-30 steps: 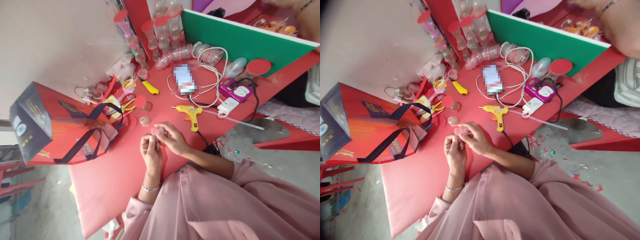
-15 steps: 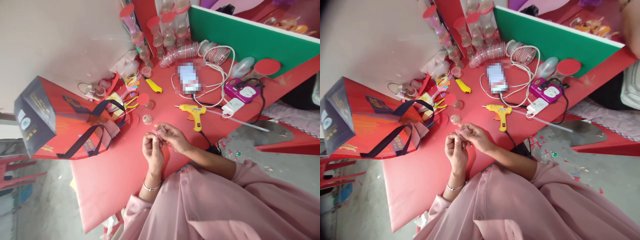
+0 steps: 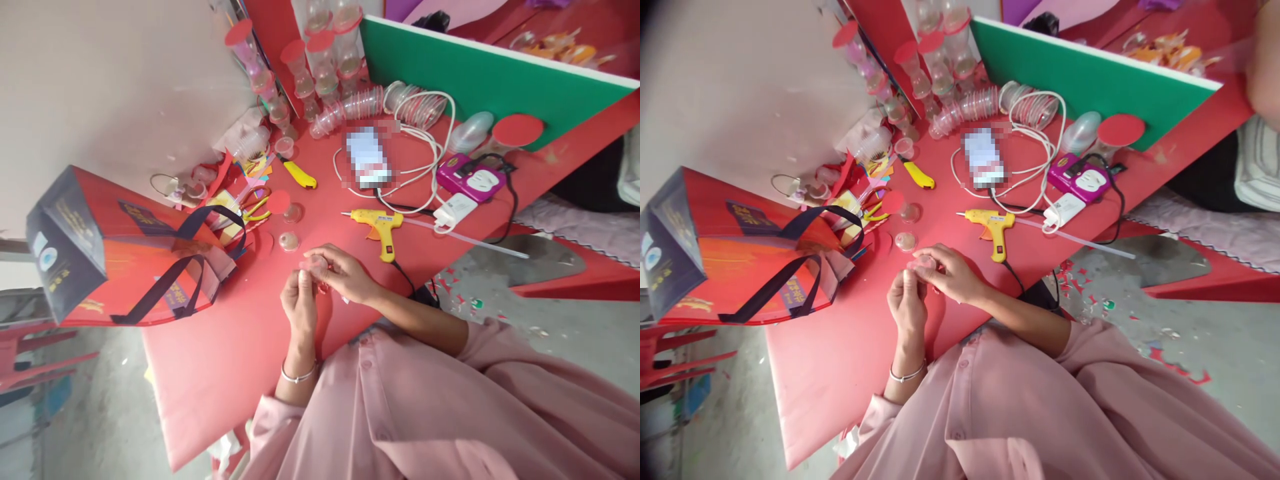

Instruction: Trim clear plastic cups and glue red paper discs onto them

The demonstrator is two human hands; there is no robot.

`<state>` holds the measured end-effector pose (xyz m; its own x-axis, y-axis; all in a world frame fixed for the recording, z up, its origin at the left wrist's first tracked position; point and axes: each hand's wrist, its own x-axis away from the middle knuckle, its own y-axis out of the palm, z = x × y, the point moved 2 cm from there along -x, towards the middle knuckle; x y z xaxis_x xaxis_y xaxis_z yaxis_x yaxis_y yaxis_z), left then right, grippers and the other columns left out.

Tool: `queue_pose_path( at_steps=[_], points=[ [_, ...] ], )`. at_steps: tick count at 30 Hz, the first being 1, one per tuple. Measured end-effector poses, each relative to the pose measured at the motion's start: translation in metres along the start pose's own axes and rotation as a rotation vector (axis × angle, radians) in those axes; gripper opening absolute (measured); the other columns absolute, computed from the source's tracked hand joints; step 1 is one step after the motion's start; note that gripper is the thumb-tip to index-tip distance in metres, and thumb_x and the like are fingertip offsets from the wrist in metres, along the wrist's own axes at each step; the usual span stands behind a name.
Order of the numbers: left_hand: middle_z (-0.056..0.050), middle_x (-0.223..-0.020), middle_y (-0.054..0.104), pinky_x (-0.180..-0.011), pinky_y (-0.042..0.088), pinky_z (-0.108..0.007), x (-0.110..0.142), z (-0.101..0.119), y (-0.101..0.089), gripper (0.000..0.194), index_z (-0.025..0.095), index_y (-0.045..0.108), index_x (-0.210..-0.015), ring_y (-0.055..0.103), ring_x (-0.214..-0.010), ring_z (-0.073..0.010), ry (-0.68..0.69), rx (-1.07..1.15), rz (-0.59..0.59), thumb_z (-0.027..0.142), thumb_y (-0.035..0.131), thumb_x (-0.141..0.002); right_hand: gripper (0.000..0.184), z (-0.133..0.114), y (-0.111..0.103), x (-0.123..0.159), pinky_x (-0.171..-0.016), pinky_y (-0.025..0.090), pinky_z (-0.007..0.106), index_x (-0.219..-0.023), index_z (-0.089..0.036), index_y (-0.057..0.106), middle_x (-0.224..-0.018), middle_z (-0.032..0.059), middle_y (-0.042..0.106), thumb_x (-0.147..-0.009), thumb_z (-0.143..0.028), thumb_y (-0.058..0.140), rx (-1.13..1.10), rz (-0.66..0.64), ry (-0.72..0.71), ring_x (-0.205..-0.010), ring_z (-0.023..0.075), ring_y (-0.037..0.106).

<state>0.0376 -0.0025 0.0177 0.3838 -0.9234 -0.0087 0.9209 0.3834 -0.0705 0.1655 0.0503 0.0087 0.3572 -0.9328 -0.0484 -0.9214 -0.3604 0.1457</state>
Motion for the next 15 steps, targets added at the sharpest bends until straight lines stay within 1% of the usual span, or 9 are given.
queue_pose_path(
  at_steps=[2,3,4,6,8,10,12,13,15],
  points=[
    [0.003,-0.055,0.051,-0.054,0.033,-0.023,0.002,0.001,-0.006,0.049,0.018,0.056,-0.064,0.041,-0.052,-0.0094,0.133,-0.264,0.035,0.052,0.062,-0.098,0.038,-0.001,-0.002,0.001,-0.069,0.053,0.026,-0.120,-0.024,0.069,-0.106,0.0039,0.065,-0.095,-0.053,0.068,0.048,0.006,-0.018,-0.079,0.0130,0.062],
    [0.003,-0.055,0.051,-0.055,0.033,-0.023,0.003,0.002,-0.008,0.050,0.017,0.055,-0.061,0.040,-0.053,-0.0095,0.183,-0.348,0.061,0.049,0.063,-0.098,0.038,-0.002,-0.003,0.002,-0.071,0.053,0.026,-0.119,-0.024,0.070,-0.105,0.0039,0.064,-0.094,-0.052,0.069,0.058,0.012,-0.025,-0.080,0.0132,0.061],
    [0.002,-0.055,0.051,-0.056,0.033,-0.023,0.004,0.003,-0.009,0.050,0.017,0.055,-0.060,0.040,-0.053,-0.0096,0.209,-0.379,0.078,0.048,0.063,-0.099,0.038,-0.003,-0.003,0.002,-0.071,0.053,0.026,-0.119,-0.023,0.070,-0.106,0.0040,0.064,-0.093,-0.051,0.071,0.048,0.010,-0.024,-0.080,0.0131,0.061],
    [0.003,-0.054,0.049,-0.056,0.034,-0.024,0.006,0.004,-0.008,0.049,0.018,0.056,-0.061,0.040,-0.053,-0.0099,0.187,-0.287,0.056,0.047,0.061,-0.100,0.040,-0.003,-0.002,0.003,-0.065,0.052,0.025,-0.119,-0.023,0.069,-0.103,0.0030,0.064,-0.092,-0.052,0.071,-0.053,-0.033,0.030,-0.074,0.0116,0.060],
    [0.003,-0.055,0.048,-0.054,0.035,-0.024,0.006,0.005,-0.004,0.048,0.018,0.058,-0.064,0.041,-0.052,-0.0101,0.117,-0.104,-0.002,0.049,0.058,-0.101,0.042,-0.003,0.002,0.003,-0.055,0.046,0.023,-0.118,-0.021,0.067,-0.088,-0.0009,0.062,-0.093,-0.056,0.069,-0.215,-0.099,0.128,-0.061,0.0091,0.054],
    [0.003,-0.056,0.049,-0.053,0.035,-0.024,0.007,0.006,0.000,0.047,0.018,0.059,-0.065,0.041,-0.051,-0.0101,0.074,0.018,-0.027,0.050,0.059,-0.100,0.045,-0.001,0.005,0.003,-0.047,0.040,0.021,-0.116,-0.020,0.066,-0.073,-0.0054,0.057,-0.093,-0.059,0.067,-0.329,-0.131,0.199,-0.052,0.0077,0.048],
    [0.002,-0.058,0.050,-0.053,0.036,-0.024,0.008,0.006,0.002,0.046,0.019,0.060,-0.066,0.042,-0.052,-0.0106,0.087,0.004,-0.022,0.049,0.059,-0.101,0.048,0.001,0.007,0.002,-0.044,0.036,0.021,-0.117,-0.019,0.065,-0.068,-0.0069,0.054,-0.091,-0.059,0.070,-0.370,-0.132,0.224,-0.051,0.0076,0.046],
    [0.002,-0.059,0.052,-0.055,0.038,-0.025,0.008,0.006,0.001,0.044,0.019,0.062,-0.068,0.044,-0.053,-0.0112,0.122,-0.050,-0.013,0.048,0.059,-0.101,0.049,0.003,0.008,0.002,-0.044,0.036,0.021,-0.118,-0.019,0.065,-0.069,-0.0069,0.055,-0.090,-0.059,0.071,-0.383,-0.135,0.231,-0.051,0.0076,0.047],
    [0.000,-0.061,0.056,-0.059,0.040,-0.026,0.009,0.005,-0.001,0.040,0.020,0.064,-0.069,0.047,-0.057,-0.0129,0.247,-0.208,0.027,0.044,0.060,-0.101,0.050,0.006,0.008,0.002,-0.043,0.036,0.021,-0.119,-0.020,0.065,-0.069,-0.0068,0.055,-0.090,-0.060,0.071,-0.398,-0.143,0.244,-0.051,0.0078,0.047]
  ],
)
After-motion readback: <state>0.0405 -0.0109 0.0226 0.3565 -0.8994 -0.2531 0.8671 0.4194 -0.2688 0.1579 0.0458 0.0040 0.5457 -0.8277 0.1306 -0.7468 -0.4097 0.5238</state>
